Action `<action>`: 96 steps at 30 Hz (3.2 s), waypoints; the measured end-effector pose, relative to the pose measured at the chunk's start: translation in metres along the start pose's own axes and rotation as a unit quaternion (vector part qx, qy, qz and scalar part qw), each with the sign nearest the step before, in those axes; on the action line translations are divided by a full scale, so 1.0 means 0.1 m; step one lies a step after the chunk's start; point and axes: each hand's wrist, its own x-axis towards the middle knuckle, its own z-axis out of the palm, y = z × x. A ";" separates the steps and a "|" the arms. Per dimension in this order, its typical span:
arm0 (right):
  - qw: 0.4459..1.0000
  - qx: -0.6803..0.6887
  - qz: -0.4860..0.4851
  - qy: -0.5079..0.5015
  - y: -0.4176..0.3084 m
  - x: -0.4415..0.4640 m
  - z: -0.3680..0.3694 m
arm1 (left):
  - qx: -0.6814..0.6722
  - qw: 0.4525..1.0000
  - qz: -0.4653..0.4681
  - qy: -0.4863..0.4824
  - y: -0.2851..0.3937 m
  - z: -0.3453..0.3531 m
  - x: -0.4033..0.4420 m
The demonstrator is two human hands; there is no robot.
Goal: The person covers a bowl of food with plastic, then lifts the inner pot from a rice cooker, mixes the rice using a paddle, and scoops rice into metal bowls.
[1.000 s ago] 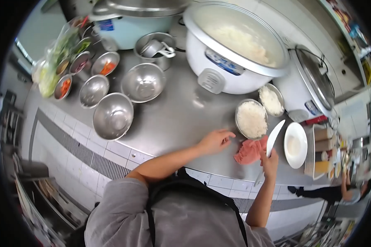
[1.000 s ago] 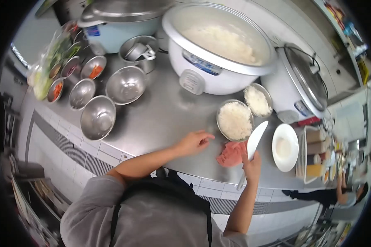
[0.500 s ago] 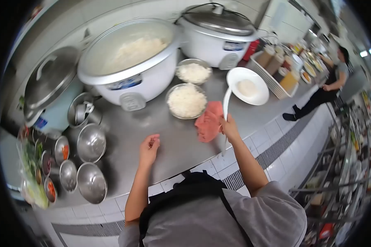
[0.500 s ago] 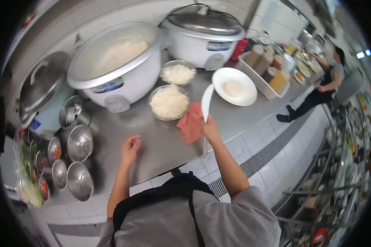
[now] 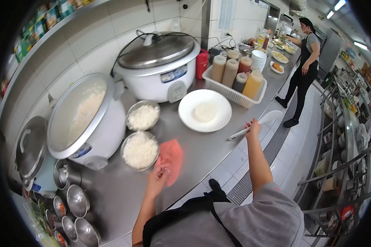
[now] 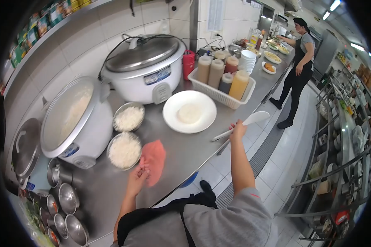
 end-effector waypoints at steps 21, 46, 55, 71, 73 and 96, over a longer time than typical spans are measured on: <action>0.975 0.016 -0.015 -0.219 -0.57 1.84 0.42 | 0.019 0.972 -0.072 0.223 0.34 3.58 3.89; 0.968 0.004 -0.035 -0.250 -0.51 2.40 0.97 | 0.219 0.975 0.012 -0.034 0.27 2.90 4.90; 0.973 -0.114 -0.049 -0.197 -0.94 1.81 0.11 | 0.410 0.824 0.084 0.382 0.15 1.23 2.33; 0.822 -0.130 -0.080 -0.549 -0.85 0.01 0.85 | -0.121 0.969 -0.155 0.151 -0.20 2.20 2.47; 0.800 -0.162 -0.074 -0.573 -0.74 -0.04 0.85 | -0.108 0.976 -0.160 0.100 -0.05 2.04 2.28; 0.608 -0.372 -0.167 -0.681 -0.18 -0.27 0.75 | 0.082 0.970 -0.069 0.217 -0.04 1.73 1.11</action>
